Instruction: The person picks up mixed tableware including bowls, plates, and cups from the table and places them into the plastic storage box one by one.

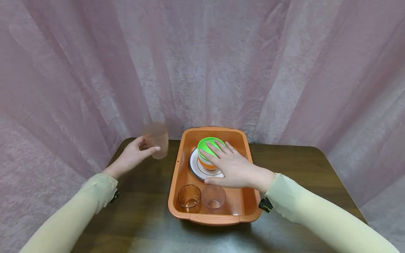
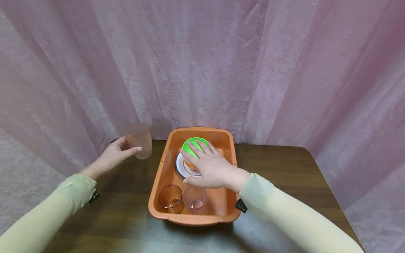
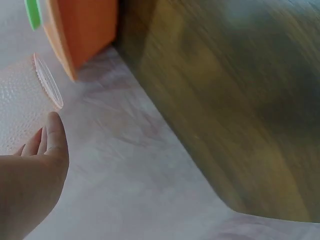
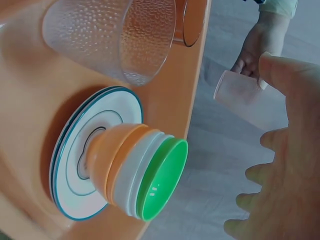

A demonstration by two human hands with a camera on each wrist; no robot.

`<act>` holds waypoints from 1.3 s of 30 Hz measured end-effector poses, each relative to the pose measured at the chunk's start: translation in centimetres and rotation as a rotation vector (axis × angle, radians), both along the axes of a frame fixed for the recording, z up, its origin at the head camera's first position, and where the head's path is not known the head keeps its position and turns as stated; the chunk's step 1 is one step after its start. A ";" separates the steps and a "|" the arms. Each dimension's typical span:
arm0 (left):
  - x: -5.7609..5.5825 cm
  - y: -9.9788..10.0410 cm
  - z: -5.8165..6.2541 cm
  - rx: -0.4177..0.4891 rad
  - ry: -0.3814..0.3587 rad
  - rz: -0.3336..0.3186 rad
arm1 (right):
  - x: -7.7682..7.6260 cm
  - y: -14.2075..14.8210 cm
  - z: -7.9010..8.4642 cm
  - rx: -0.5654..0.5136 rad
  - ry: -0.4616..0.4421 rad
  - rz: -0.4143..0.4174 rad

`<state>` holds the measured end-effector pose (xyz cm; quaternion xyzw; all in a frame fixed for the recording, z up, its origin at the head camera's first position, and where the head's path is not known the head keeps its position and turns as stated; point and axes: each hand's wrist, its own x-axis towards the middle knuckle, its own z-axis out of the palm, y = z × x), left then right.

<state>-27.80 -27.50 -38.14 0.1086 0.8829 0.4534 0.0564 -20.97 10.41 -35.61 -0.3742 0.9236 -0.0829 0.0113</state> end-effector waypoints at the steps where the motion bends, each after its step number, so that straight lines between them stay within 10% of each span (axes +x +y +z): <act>1: 0.1 0.4 0.1 0.005 0.005 -0.014 | 0.1 0.3 0.1 -0.010 -0.002 -0.001; 20: 4.4 10.3 3.2 0.246 -0.059 -0.342 | 1.2 4.1 1.0 -0.388 -0.132 -0.076; 30: 6.4 14.7 3.6 0.234 -0.084 -0.477 | 2.0 4.8 1.5 -0.652 -0.285 -0.079; 39: 7.2 16.5 3.5 0.249 -0.142 -0.496 | 2.5 4.9 2.0 -0.736 -0.357 -0.081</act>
